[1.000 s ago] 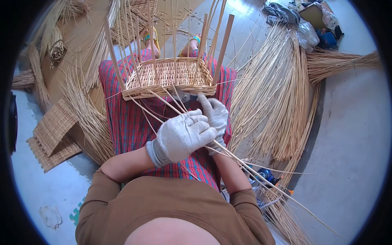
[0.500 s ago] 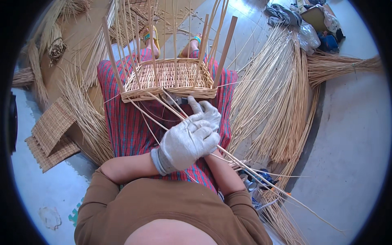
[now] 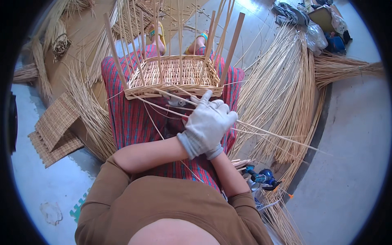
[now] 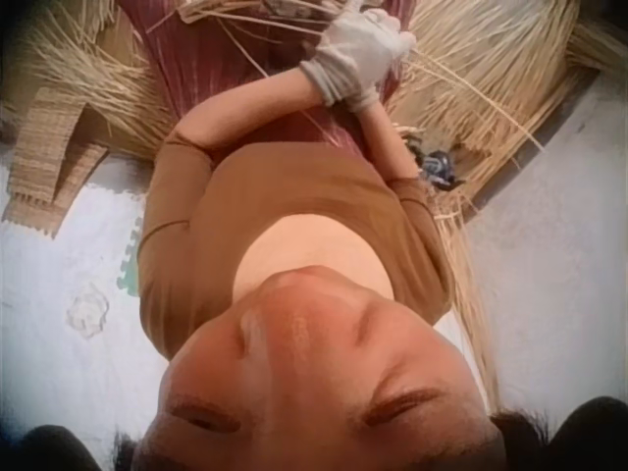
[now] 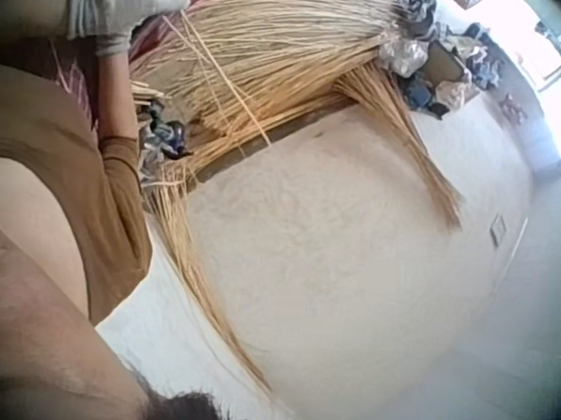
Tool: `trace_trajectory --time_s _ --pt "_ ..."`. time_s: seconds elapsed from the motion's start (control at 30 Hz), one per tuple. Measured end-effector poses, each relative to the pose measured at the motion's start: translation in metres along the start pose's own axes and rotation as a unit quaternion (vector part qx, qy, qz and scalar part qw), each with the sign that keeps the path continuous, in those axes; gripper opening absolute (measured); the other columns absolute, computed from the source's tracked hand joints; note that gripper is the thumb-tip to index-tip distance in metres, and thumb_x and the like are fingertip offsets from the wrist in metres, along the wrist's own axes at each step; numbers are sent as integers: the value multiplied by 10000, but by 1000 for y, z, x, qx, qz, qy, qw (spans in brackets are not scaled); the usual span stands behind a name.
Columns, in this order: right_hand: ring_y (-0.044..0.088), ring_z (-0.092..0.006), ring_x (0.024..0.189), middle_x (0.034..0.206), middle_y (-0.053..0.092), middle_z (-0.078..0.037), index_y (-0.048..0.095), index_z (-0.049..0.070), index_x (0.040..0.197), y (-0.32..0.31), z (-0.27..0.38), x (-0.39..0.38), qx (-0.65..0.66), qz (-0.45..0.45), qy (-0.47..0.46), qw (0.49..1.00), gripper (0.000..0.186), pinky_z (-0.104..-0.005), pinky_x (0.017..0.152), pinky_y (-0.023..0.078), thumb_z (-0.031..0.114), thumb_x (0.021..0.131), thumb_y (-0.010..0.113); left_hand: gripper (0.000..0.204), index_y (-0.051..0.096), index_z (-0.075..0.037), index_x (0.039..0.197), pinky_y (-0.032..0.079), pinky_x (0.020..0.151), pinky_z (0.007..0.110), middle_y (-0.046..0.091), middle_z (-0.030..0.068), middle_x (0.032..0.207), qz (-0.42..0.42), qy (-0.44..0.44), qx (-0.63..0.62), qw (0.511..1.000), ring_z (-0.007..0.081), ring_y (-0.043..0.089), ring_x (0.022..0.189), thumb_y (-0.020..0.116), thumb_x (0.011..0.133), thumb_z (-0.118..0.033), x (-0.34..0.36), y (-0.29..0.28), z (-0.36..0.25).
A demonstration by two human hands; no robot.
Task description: Weaving a wicker basket by hand and trimming materials with pliers.
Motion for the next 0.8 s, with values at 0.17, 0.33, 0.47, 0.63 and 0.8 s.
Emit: trace_trajectory --time_s 0.17,0.33,0.47,0.63,0.8 --pt "518 -271 1166 1226 567 -89 617 230 1407 6 1 0 9 27 3 1000 602 -399 1019 419 386 851 787 620 522 -46 1360 327 1230 423 583 134 1310 211 1 118 970 321 579 1252 764 797 -139 3 47 -1" --pt "506 -261 1222 1277 563 -87 596 230 1437 10 8 -2 0 39 -1 999 651 -389 1060 412 402 843 798 460 554 -106 1293 369 1202 362 552 132 1500 293 153 -187 925 319 621 1246 719 866 -60 4 46 -12" --pt "511 -250 1240 1324 565 -81 577 217 1453 21 -3 -7 27 60 31 997 688 -373 1076 411 402 833 810 349 584 -147 1159 375 1190 366 573 122 1373 260 157 -86 949 289 662 1142 720 848 -70 0 49 -18" --pt "542 -237 1210 1423 549 -67 534 180 1470 32 -8 -4 92 90 -74 989 726 -352 1090 409 375 830 817 150 596 -121 924 376 1168 546 581 81 783 81 55 65 993 269 652 865 664 793 -147 7 31 0" --pt "625 -270 979 1098 648 -98 607 148 1396 0 5 2 112 22 -120 986 513 -403 838 513 232 894 676 110 582 -115 879 462 1075 504 563 47 790 -64 256 -444 856 267 628 837 605 797 -185 -28 -42 42"
Point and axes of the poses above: each hand's wrist, its own x-axis towards the middle knuckle, its own y-axis out of the palm, z = x × y, the point moved 9 cm from there along x, towards the middle knuckle
